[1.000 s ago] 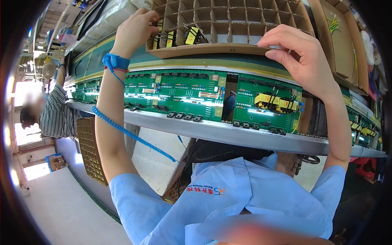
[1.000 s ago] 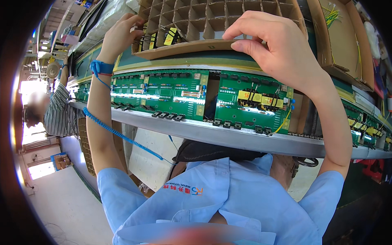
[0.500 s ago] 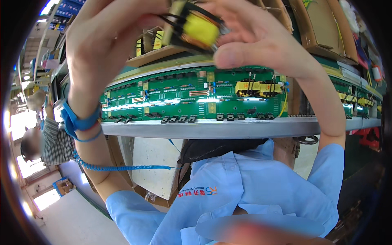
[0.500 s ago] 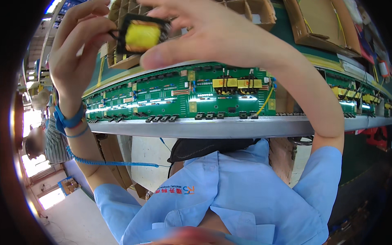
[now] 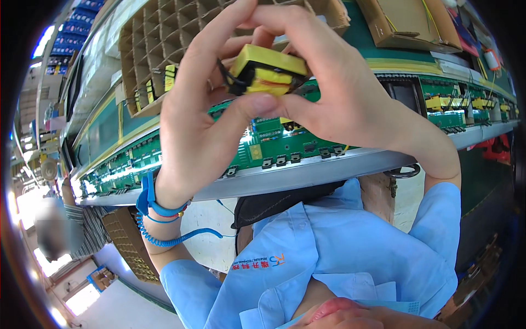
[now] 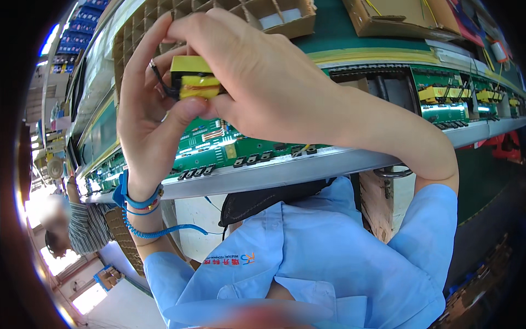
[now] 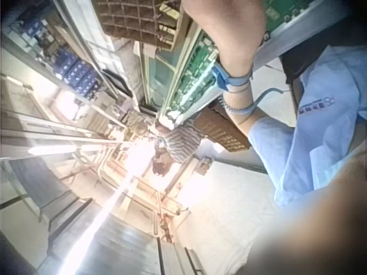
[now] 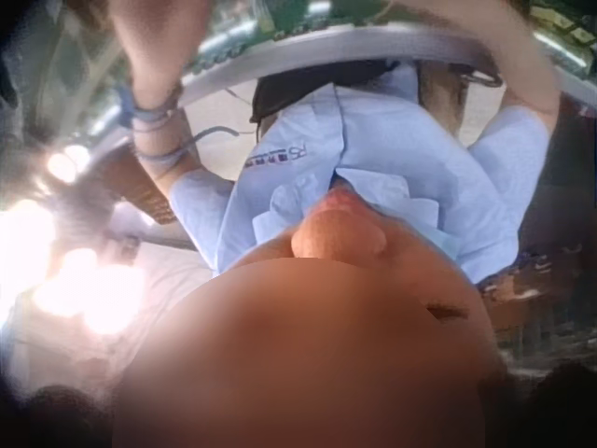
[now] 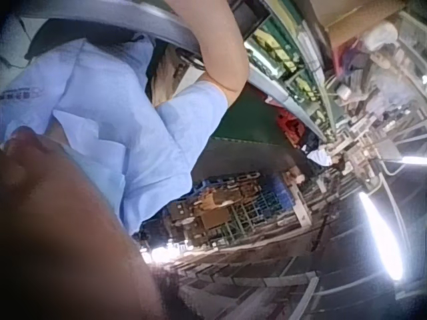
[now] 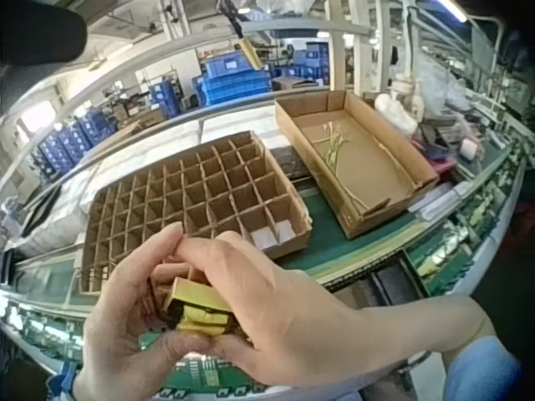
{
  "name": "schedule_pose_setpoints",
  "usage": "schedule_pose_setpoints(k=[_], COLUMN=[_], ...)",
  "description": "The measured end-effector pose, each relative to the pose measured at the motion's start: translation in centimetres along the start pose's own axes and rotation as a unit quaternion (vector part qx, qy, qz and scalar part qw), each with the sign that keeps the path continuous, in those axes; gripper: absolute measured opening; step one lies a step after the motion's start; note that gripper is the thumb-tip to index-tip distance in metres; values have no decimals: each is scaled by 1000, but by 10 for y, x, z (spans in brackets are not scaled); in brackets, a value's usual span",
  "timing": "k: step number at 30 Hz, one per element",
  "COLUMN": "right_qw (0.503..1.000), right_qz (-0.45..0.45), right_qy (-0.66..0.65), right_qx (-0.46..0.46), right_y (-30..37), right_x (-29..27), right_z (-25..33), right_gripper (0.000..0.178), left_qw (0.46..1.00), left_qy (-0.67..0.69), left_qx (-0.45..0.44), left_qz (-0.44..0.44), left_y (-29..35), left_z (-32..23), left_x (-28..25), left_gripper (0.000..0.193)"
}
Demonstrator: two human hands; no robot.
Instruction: Manually assemble and inspect transformers on a printed circuit board on an assembly line.
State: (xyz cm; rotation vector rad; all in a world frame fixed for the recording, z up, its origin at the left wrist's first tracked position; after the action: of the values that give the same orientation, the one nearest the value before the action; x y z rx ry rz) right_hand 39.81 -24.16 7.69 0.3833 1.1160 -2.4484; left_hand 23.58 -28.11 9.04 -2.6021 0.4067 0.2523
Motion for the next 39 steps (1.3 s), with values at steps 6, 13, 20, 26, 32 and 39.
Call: schedule_pose_setpoints(k=[6,13,20,26,32,39], right_qw=[983,935,926,919,932,936], right_qz=[145,300,295,279,267,263], right_qy=[49,142,201,214,179,169], right_qx=[103,124,121,177,169,162], right_y=[22,56,64,74,81,84], right_x=[-43,-19,-25,-59,-65,-64], right_z=[-23,-34,-40,-47,-53,-54], right_gripper=[58,35,22,24,32,32], left_qw=[985,960,955,945,943,951], left_qy=[35,-36,-17,60,66,23], left_qx=[-153,-264,-287,-318,-325,-307], left_qz=[-74,-90,-72,-42,-15,1], left_y=[24,57,68,62,54,52], left_z=[21,35,53,69,83,83], left_x=[-15,-24,-17,12,24,26], left_gripper=[57,53,49,47,48,46])
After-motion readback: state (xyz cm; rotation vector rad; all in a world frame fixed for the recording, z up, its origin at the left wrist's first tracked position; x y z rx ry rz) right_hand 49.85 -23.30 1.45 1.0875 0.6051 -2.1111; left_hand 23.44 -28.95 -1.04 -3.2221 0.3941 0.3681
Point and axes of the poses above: each hand's wrist, its own y-axis away from the middle knuckle, its own x-axis out of the palm, z = x × y, the point moved 3 cm from there along -y, towards the middle knuckle, and after that the axes turned 2 degrees about y, right-handed, at the moved point
